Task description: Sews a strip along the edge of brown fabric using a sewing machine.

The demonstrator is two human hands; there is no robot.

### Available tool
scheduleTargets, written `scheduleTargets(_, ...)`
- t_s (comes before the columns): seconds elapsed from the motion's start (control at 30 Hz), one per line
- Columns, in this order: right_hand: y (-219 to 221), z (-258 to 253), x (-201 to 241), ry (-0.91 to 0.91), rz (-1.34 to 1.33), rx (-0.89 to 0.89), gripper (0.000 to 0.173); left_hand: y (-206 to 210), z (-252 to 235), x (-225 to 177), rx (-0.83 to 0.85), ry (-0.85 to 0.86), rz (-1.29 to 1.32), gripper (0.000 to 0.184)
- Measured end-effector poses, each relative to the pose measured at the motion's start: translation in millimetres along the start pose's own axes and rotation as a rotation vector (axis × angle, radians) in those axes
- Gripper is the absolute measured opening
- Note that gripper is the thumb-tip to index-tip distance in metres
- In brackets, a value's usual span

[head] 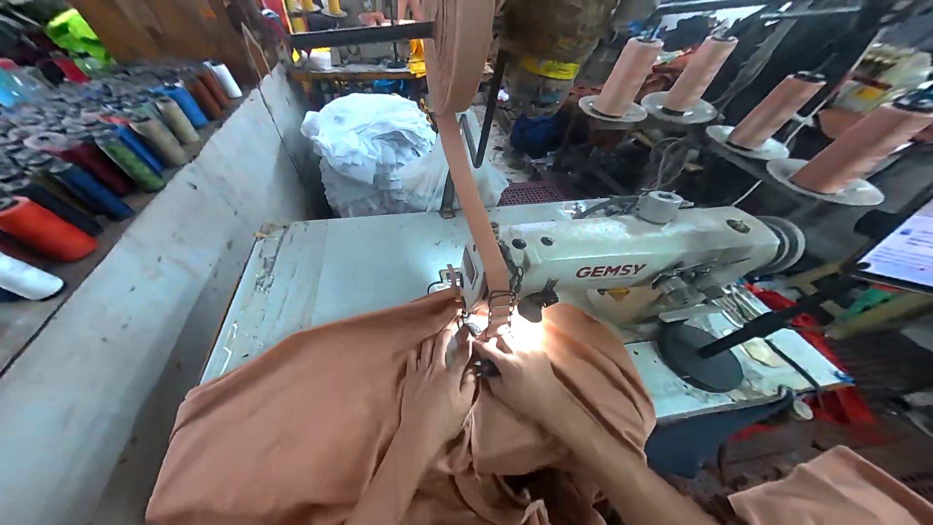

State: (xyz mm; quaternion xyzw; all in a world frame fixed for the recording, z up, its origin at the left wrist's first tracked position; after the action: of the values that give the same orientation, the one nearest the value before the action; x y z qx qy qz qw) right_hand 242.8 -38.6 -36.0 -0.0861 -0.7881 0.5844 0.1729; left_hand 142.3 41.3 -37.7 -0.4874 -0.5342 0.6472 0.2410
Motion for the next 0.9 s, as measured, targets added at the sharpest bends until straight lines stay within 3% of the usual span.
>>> scheduleTargets(0.13, 9, -27, -28, 0.004, -0.116, 0.321, 0.038, 6, 9, -6, -0.005, 0.031, -0.001, 0.039)
scheduleTargets(0.23, -8, -25, -16, 0.188, -0.082, 0.398, 0.040, 5, 7, -9, 0.046, 0.011, -0.011, 0.037)
scheduleTargets(0.37, -24, 22, 34, 0.423, -0.289, 0.316, 0.042, 6, 6, -7, 0.054, 0.028, 0.021, 0.038)
scheduleTargets(0.5, -5, 36, 42, 0.528, -0.096, 0.252, 0.053, 8, 2, -4, 0.198, 0.039, 0.039, 0.050)
scheduleTargets(0.63, -3, 22, 33, 0.420, -0.049, 0.381, 0.053, 4, -4, -2, 0.164, 0.100, 0.074, 0.038)
scheduleTargets(0.7, 0, 19, 28, 0.330, -0.003, 0.329, 0.053, 2, -5, 1, 0.109, 0.127, 0.076, 0.033)
scheduleTargets(0.8, -1, 16, 22, 0.127, 0.044, -0.001, 0.045, 3, -7, 2, 0.058, 0.160, 0.052, 0.031)
scheduleTargets(0.9, 1, 2, 12, 0.079, -0.003, 0.103, 0.041, -1, -13, 1, -0.047, 0.164, 0.041, 0.034)
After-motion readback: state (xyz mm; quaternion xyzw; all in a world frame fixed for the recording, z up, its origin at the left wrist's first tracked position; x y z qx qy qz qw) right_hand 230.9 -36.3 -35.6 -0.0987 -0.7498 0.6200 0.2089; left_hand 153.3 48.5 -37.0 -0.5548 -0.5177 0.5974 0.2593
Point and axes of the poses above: each hand's wrist, its own z-axis away from the middle knuckle, its own y-axis out of the palm, x = y × z, the point moved 8 cm from there along -z, towards the middle knuckle, and after that the axes turned 4 degrees about z, right-handed, at the moved point
